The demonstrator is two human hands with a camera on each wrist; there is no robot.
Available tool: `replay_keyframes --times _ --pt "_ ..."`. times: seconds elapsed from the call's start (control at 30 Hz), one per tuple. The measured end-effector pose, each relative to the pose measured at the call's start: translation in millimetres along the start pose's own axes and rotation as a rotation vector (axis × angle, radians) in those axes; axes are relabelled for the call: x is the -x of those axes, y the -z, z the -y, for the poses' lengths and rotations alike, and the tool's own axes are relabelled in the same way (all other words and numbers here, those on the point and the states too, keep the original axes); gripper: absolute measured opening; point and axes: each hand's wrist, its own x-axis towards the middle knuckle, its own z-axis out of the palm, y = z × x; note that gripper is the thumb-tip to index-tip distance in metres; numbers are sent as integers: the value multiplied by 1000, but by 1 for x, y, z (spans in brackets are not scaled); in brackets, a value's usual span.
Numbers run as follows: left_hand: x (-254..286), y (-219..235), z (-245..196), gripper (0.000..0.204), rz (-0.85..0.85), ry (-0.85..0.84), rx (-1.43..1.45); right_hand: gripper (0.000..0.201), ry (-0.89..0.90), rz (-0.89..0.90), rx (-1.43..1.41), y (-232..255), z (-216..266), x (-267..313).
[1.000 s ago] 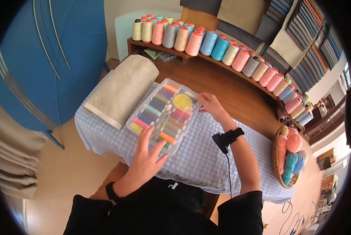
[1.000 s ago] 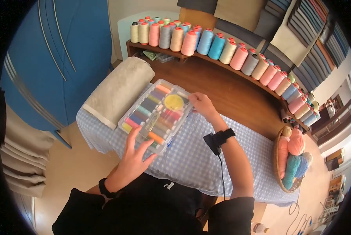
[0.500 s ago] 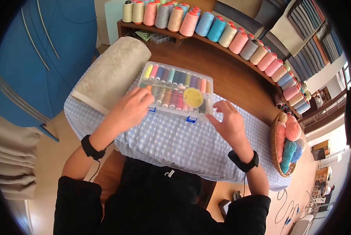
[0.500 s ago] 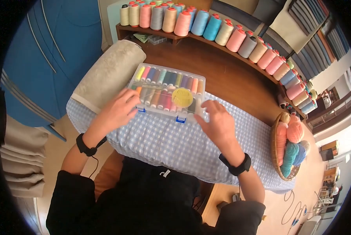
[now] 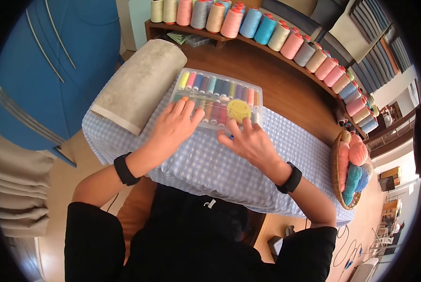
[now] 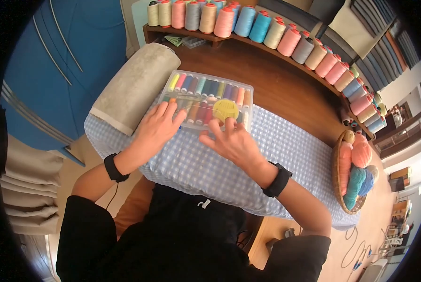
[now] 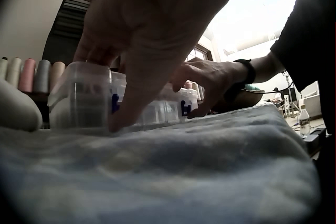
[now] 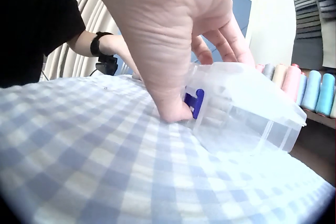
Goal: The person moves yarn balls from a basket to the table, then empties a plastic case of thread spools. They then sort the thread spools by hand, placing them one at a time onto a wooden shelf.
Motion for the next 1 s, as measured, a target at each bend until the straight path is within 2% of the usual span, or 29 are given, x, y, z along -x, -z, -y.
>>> replay_keyframes --times 0.13,0.3,0.4,0.6,0.73,0.83,0.9,0.93,1.0 --pt "1 -4 -2 25 -32 23 -5 15 -35 -13 -33 2 4 0" --pt "-5 -1 -8 25 19 45 -39 8 85 93 -99 8 -3 2" --pt "-7 -8 -13 26 8 56 -98 4 73 161 -105 14 0 3" --pt "-5 -8 -17 29 -16 53 -142 6 16 139 0 8 10 0" --pt "-2 -8 -15 30 -33 39 -123 4 -2 113 -126 11 3 5" --pt "-3 -7 -16 30 12 32 -177 11 -67 101 -263 16 -8 6" --pt "-3 -4 -18 29 -1 33 -198 22 -281 131 -311 12 -12 6" --pt "-3 -3 -19 29 -3 32 -217 22 -283 130 -311 11 -16 6" --pt "-3 -7 -18 26 20 34 -187 32 -345 210 -577 11 -27 3"
